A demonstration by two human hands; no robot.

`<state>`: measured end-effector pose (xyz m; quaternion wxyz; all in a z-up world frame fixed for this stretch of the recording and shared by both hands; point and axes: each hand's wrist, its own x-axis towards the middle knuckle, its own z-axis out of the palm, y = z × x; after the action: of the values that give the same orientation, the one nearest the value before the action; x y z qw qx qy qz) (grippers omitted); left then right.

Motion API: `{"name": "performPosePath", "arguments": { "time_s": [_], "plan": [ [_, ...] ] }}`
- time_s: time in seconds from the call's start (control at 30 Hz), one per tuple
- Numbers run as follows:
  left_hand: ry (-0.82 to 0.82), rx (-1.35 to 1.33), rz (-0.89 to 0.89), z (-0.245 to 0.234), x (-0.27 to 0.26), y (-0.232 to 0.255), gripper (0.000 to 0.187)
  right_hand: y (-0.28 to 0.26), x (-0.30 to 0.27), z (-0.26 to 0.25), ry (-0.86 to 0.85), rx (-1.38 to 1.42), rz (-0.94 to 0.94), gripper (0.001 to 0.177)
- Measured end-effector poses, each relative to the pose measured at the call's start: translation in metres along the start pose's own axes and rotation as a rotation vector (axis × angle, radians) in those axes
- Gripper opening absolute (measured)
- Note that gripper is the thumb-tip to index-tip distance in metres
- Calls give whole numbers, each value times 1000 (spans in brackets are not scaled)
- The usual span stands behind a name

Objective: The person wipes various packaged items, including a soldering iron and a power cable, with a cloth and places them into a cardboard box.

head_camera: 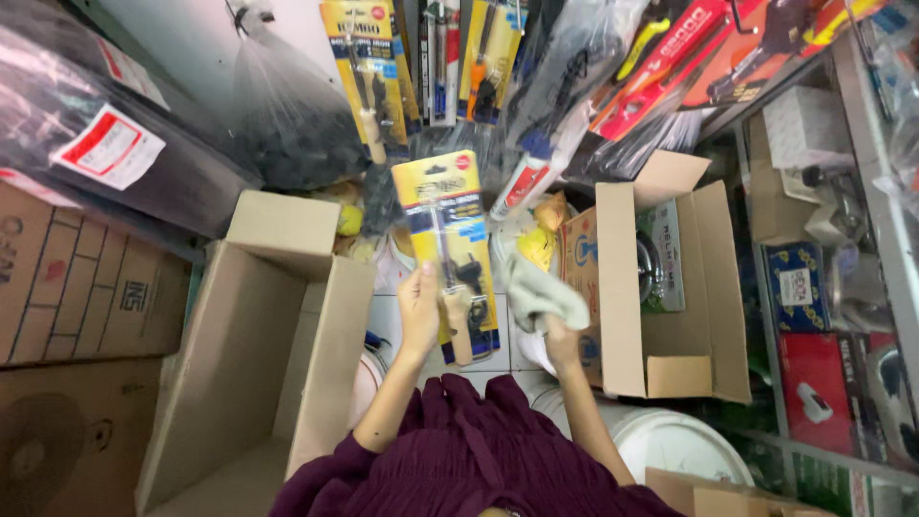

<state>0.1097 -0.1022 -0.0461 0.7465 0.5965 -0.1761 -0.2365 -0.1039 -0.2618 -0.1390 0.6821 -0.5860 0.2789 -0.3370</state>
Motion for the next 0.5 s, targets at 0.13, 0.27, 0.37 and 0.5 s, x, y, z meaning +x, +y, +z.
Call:
{"name": "performPosePath", "arguments": {
  "time_s": [0.13,0.27,0.37,0.5],
  "plan": [
    [-162,35,19,26,34,-3,46,19,47,10,-63,139,8,40],
    [-263,167,135,41,63,-2,48,-14,68,63,-61,260,70,48],
    [-358,367,149,39,82,7,45,-64,98,87,48,377,-51,54],
    [-534,445,176,44,100,22,40,-135,150,102,158,378,-173,53]
  ]
}}
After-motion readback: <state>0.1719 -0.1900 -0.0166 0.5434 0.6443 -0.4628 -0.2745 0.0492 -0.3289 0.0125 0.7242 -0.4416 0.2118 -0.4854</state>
